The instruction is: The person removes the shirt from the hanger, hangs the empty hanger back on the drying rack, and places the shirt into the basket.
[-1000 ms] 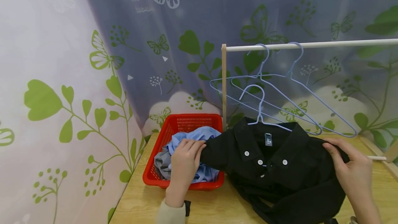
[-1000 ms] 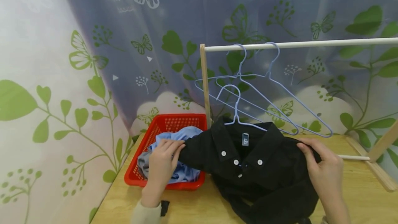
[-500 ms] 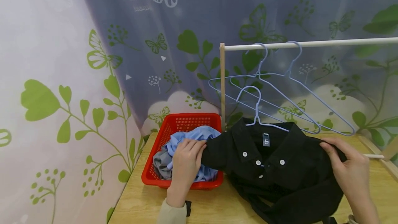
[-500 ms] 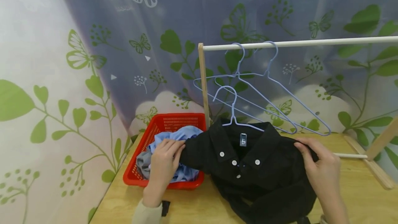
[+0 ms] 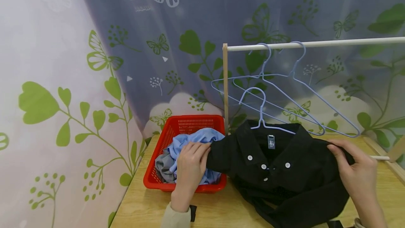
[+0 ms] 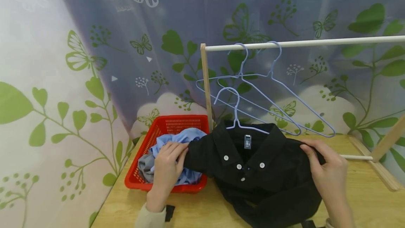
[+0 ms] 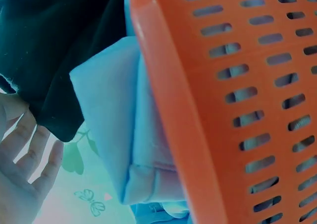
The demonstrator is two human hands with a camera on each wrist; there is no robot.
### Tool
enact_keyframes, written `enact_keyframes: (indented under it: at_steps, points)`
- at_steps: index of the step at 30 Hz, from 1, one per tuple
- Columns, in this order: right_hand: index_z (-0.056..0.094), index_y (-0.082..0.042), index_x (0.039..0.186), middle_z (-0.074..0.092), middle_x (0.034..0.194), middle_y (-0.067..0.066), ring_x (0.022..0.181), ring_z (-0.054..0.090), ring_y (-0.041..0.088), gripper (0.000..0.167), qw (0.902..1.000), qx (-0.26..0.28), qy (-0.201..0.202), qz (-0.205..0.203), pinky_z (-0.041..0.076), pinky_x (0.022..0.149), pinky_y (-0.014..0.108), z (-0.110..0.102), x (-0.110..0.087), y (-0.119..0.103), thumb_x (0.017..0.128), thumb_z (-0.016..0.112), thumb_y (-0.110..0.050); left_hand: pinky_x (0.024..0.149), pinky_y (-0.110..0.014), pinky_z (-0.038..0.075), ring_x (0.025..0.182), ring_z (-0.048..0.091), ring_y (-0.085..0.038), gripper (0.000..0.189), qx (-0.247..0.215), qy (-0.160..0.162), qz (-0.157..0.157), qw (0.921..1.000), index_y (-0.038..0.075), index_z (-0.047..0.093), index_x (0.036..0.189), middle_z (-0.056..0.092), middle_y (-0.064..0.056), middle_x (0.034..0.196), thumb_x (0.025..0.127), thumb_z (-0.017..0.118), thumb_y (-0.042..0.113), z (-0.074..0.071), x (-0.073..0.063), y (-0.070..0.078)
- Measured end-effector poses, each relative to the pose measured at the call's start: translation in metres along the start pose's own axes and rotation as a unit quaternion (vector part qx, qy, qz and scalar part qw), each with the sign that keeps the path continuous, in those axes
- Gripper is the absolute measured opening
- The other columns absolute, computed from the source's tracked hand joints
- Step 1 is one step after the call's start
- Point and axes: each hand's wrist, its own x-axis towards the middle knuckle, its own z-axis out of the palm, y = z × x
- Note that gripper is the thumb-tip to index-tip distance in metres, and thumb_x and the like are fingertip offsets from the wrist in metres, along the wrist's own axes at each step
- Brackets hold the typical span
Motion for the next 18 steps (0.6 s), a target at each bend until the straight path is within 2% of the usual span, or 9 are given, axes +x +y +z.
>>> enact_keyframes:
  at_steps: [2,6,9,12,18]
  points:
    - [0.074,0.009,0.096,0.06,0.102,-0.037,0.095,0.054,-0.023,0.008,1.0,-0.002,0.0,-0.001,0.038,0.086,0.004,-0.001,0.0,-0.003,0.092,0.07,0.002,0.082,-0.038,0.057,0.085,0.067,-0.02,0.012,-0.005,0.005,0.0,1.0,0.009,0.079,0.101,0.076,-0.003,0.092,0.089,0.076,0.008,0.0,0.0,0.001]
    - [0.075,0.004,0.094,0.072,0.094,-0.01,0.094,0.054,-0.023,0.006,0.9996,-0.011,0.013,-0.021,0.038,0.086,0.004,-0.001,0.001,-0.008,0.092,0.071,0.0,0.084,-0.038,0.058,0.087,0.068,-0.021,0.012,-0.01,0.009,-0.001,0.9999,0.008,0.08,0.101,0.076,-0.004,0.092,0.089,0.076,0.006,0.001,0.0,0.004]
    - [0.076,0.002,0.093,0.073,0.089,0.007,0.094,0.055,-0.023,0.007,0.9991,-0.013,0.019,-0.037,0.039,0.086,0.004,0.0,0.001,-0.009,0.093,0.072,-0.004,0.084,-0.038,0.058,0.086,0.068,-0.021,0.011,-0.012,0.012,0.002,0.9999,0.008,0.08,0.099,0.076,-0.004,0.092,0.088,0.077,0.005,0.002,0.001,0.007]
    - [0.075,0.003,0.093,0.072,0.087,0.011,0.094,0.055,-0.022,0.011,0.9988,-0.012,0.02,-0.042,0.039,0.086,0.004,0.0,0.0,-0.008,0.094,0.071,-0.007,0.082,-0.038,0.059,0.086,0.068,-0.022,0.011,-0.018,0.018,0.005,0.9997,0.007,0.08,0.097,0.076,-0.004,0.091,0.086,0.078,0.005,0.004,0.002,0.012]
    - [0.073,0.008,0.09,0.071,0.086,0.008,0.094,0.056,-0.021,0.024,0.9986,-0.001,0.023,-0.049,0.039,0.085,0.005,0.002,0.0,-0.008,0.096,0.07,-0.015,0.082,-0.036,0.059,0.087,0.068,-0.022,0.011,-0.035,0.022,-0.004,0.9991,0.007,0.08,0.097,0.076,-0.004,0.092,0.088,0.076,0.003,0.007,0.002,0.018]
